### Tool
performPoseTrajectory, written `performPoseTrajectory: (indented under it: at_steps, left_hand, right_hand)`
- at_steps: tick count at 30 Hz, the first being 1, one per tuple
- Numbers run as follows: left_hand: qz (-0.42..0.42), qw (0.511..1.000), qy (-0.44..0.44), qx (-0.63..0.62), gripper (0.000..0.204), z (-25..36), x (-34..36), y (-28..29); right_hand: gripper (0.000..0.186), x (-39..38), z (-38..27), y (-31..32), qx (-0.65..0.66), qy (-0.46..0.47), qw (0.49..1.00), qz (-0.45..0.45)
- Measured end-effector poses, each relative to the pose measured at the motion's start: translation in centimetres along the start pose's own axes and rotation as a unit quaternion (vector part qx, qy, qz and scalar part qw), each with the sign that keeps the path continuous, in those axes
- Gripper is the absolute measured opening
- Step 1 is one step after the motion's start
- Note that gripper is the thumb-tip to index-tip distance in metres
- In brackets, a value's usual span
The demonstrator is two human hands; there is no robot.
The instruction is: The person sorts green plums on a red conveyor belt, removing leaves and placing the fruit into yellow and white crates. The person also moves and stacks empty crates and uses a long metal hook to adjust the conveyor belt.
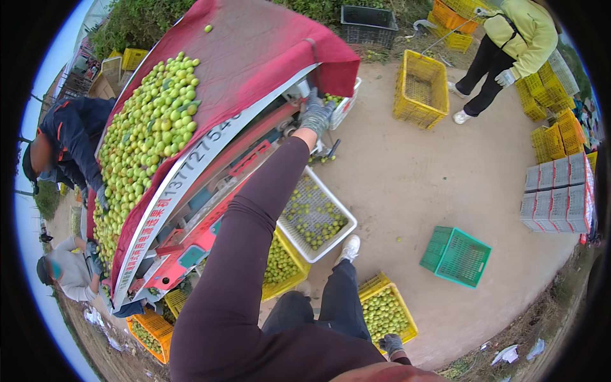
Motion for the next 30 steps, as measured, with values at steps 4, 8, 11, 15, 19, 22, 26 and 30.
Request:
performPoseTrajectory:
  at_steps: [4,8,11,15,19,22,26,30]
  left_hand:
    - [0.021,0.993,-0.019,-0.117,0.054,0.8,4.8,-2.7]
    - [0.001,0.971,-0.027,-0.238,0.011,4.2,2.8,-0.6]
    - [-0.022,0.975,-0.149,-0.162,0.012,9.2,-2.9,1.7]
    - [0.000,0.973,-0.232,0.002,0.016,12.1,-15.3,5.1]
    - [-0.030,0.959,-0.269,-0.082,0.022,12.9,-26.7,8.0]
    - [0.022,0.965,-0.252,-0.069,0.032,13.7,-33.2,11.2]
    - [0.163,0.726,-0.614,0.265,0.034,14.3,-40.8,16.8]
    - [-0.069,0.916,-0.394,0.002,0.020,8.9,-43.9,21.7]
  right_hand:
    - [0.021,1.1,-4.5,0.7,-0.055,0.055,0.997,-0.018]
    - [0.017,3.2,-6.5,1.5,0.064,0.080,0.994,0.041]
    - [0.014,2.8,-7.9,0.3,0.117,0.051,0.986,0.107]
    - [0.024,-1.1,-16.0,-4.8,-0.175,0.228,0.948,0.137]
    - [0.040,-7.2,-27.7,-12.2,-0.258,0.438,0.852,0.124]
    - [0.065,-13.3,-31.8,-16.7,-0.281,0.540,0.778,0.155]
    - [0.083,-20.1,-27.7,-19.0,-0.290,0.589,0.718,0.233]
    - [0.070,-24.3,-17.4,-20.4,-0.309,0.570,0.701,0.296]
Point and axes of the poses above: each hand's wrist, its own x-axis towards the middle knuckle, its own y-axis out of the back of the hand, z = x × y, the point moved 3 cm from there along x, towards the middle knuckle, and after that the axes turned 10 degrees about y, right-handed, at the moved point
